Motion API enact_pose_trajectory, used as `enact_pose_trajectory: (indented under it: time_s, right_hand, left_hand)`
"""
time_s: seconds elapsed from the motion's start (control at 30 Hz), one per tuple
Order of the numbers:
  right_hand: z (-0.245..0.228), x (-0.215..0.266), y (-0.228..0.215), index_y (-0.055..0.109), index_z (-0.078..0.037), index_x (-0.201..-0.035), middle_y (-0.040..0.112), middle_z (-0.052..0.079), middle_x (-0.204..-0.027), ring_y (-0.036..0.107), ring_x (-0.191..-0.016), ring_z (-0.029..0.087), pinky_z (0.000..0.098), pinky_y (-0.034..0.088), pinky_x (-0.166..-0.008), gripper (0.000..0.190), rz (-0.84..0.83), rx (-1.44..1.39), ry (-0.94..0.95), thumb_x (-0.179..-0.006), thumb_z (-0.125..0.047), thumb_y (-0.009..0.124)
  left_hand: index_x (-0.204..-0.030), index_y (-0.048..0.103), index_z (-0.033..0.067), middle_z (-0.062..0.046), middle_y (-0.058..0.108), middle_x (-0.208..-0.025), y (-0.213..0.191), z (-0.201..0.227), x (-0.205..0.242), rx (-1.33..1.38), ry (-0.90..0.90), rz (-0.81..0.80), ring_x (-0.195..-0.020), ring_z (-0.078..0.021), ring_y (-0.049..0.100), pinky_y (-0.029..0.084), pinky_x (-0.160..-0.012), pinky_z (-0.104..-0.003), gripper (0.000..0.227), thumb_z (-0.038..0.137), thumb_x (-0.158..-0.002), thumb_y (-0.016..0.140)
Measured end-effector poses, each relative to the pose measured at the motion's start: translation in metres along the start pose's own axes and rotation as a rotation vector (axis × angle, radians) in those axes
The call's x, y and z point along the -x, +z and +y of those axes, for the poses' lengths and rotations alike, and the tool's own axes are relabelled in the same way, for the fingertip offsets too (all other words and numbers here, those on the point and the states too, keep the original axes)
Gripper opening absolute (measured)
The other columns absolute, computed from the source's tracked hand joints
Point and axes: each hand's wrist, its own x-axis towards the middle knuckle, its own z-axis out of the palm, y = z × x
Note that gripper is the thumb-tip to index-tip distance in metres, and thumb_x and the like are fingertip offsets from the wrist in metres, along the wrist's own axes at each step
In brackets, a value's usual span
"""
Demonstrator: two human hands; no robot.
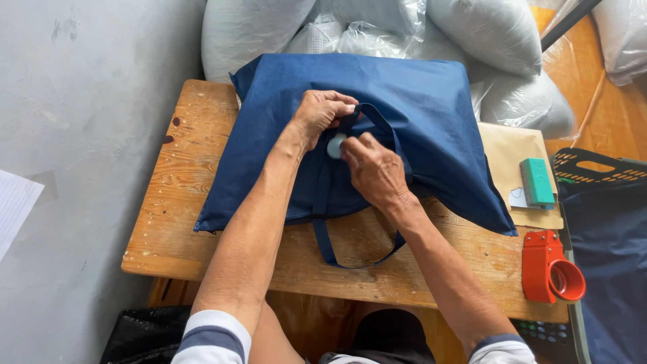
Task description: The person uses a small brush to scrub the seams and handles of a blue tote bag placed on a wooden table. They work along the bottom edge, side seams, and handle attachments, then flip the bag to clean the opposite side and the plastic packaging covering the white contents inside.
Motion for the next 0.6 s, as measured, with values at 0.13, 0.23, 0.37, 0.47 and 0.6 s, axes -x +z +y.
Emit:
enact_pose_trajectory:
  time_s: [0.13,0.23,0.37,0.47,0.6]
  right_hand:
    - [0.000,-0.004,-0.001,0.064,-0.024,-0.107,0.053,0.002,-0.082,0.067,-0.068,0.033,0.0450,0.057,-0.058,0.009,-0.081,-0.215,0.076,-0.104,-0.029,0.057]
    - [0.007,-0.007,0.010,0.063,-0.023,-0.107,0.051,0.000,-0.085,0.067,-0.069,0.030,0.0418,0.057,-0.058,0.006,0.024,-0.095,0.059,-0.105,-0.025,0.058]
    - [-0.005,0.023,0.024,0.059,-0.024,-0.090,0.052,0.004,-0.079,0.065,-0.066,0.037,0.0483,0.055,-0.056,0.013,-0.142,-0.188,0.053,-0.101,-0.028,0.054]
    - [-0.033,0.054,0.015,0.063,-0.023,-0.086,0.062,0.006,-0.078,0.069,-0.073,0.039,0.0511,0.057,-0.061,0.002,-0.511,-0.403,0.167,-0.087,-0.021,0.064]
    - [-0.022,0.054,0.022,0.064,-0.028,-0.100,0.060,0.004,-0.084,0.070,-0.077,0.035,0.0484,0.058,-0.063,0.009,-0.371,-0.375,0.143,-0.092,-0.024,0.062]
  left_hand:
    - [-0.103,0.080,0.0122,-0.007,0.079,-0.083,0.002,-0.007,-0.008,-0.021,0.032,0.030,-0.075,-0.0121,0.072,0.054,-0.067,-0.021,0.026,0.016,-0.078,0.080]
    - [-0.102,0.080,0.0120,-0.009,0.079,-0.084,0.000,-0.014,-0.016,0.013,0.046,0.062,-0.075,-0.0151,0.075,0.057,-0.067,-0.023,0.024,0.015,-0.079,0.081]
    - [-0.104,0.079,0.0122,-0.008,0.079,-0.079,0.003,-0.022,-0.014,0.042,0.108,0.085,-0.067,-0.0119,0.075,0.060,-0.061,-0.019,0.022,0.010,-0.082,0.078]
    - [-0.108,0.077,0.0074,-0.009,0.080,-0.086,0.003,-0.028,-0.037,0.105,0.150,0.143,-0.074,-0.0127,0.075,0.061,-0.064,-0.022,0.022,0.010,-0.086,0.078]
    - [-0.104,0.076,0.0144,-0.006,0.081,-0.087,0.005,-0.042,-0.038,0.050,0.170,0.171,-0.075,-0.0077,0.076,0.062,-0.062,-0.018,0.019,0.016,-0.086,0.080]
